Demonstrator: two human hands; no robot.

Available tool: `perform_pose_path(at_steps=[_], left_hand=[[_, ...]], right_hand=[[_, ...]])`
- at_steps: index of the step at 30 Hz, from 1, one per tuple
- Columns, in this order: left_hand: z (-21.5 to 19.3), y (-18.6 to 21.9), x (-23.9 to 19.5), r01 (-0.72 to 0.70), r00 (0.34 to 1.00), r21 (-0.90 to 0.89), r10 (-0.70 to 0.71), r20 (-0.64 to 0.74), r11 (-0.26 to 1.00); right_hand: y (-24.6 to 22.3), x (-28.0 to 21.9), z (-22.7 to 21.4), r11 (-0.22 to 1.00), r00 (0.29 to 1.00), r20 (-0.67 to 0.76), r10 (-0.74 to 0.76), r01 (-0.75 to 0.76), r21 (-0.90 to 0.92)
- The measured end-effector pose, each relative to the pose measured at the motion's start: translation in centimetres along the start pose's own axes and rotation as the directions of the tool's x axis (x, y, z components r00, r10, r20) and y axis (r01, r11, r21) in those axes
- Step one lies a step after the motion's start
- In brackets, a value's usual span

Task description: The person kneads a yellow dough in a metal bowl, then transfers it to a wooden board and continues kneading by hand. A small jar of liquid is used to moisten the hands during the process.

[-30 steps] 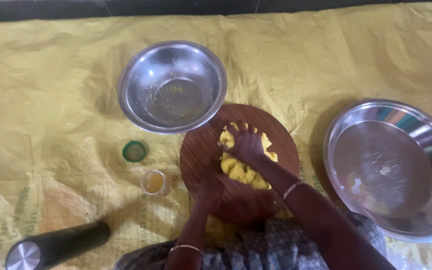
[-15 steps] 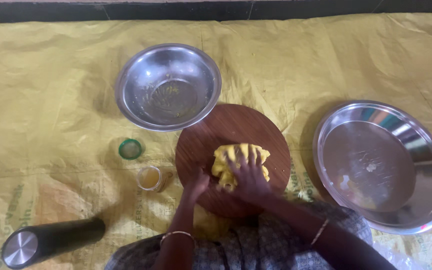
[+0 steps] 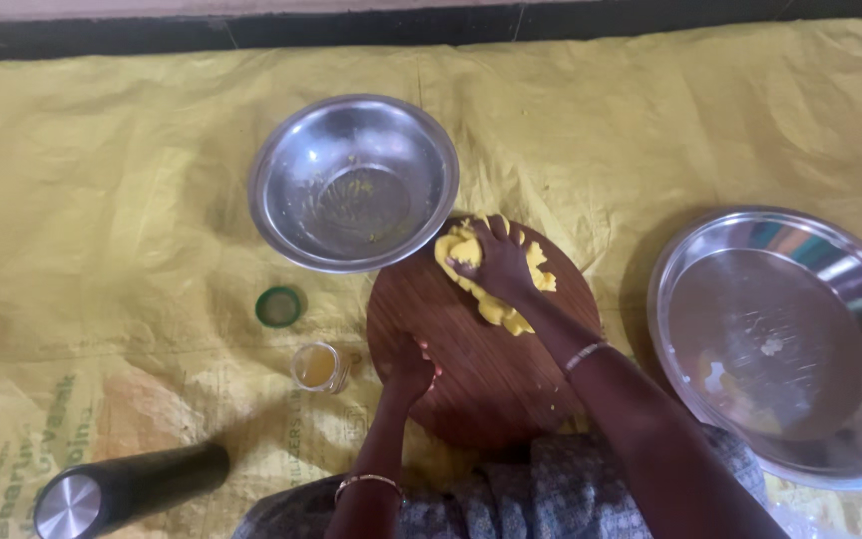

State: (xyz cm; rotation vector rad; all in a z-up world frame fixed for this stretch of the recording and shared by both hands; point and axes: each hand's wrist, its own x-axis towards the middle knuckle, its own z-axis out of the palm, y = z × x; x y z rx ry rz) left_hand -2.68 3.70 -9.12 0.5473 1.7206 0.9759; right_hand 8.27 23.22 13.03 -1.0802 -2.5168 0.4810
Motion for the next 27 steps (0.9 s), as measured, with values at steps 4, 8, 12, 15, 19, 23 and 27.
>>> perform_pose_path(at_steps=[4, 8, 12, 15, 19, 23, 27], left_hand=[[0.3, -0.6, 2.0, -0.21, 0.978, 0.189, 0.207, 0.036, 0.959], [0.4, 0.2, 2.3, 0.173, 0.983, -0.146, -0.161, 0.091, 0.974], [-0.9, 4.2, -1.9, 0.239, 0.969, -0.189, -0.246, -0.014, 0.952], [-1.0, 8.4, -5.8, -0.012, 0.995, -0.075, 0.005, -0.098, 0.997], [2.4, 12.2, -9.5, -0.35, 0.936, 0.19, 0.351, 0.03, 0.917], [6.2, 12.5, -10.1, -0.322, 0.929, 0.524, 0.369, 0.015, 0.788], [6.1, 11.5, -9.4, -0.233, 0.966, 0.444, 0.26, 0.002, 0.865]], right_hand=[[2.2, -3.7, -1.1, 0.963, 0.985, -0.153, -0.076, 0.113, 0.244], [2.9, -10.1, -2.2, 0.977, 0.976, -0.062, -0.211, 0.21, -0.027], [3.8, -16.0, -4.6, 0.912, 0.892, 0.197, -0.407, 0.409, 0.032], [5.8, -18.3, -6.2, 0.868, 0.832, 0.256, -0.493, 0.492, 0.074], [8.8, -18.4, -7.1, 0.918, 0.9, 0.194, -0.39, 0.363, 0.159], [8.8, -15.7, -6.8, 0.972, 0.99, 0.045, -0.133, 0.121, 0.2], [4.5, -11.6, -5.1, 0.951, 0.958, -0.045, -0.283, 0.287, 0.12]])
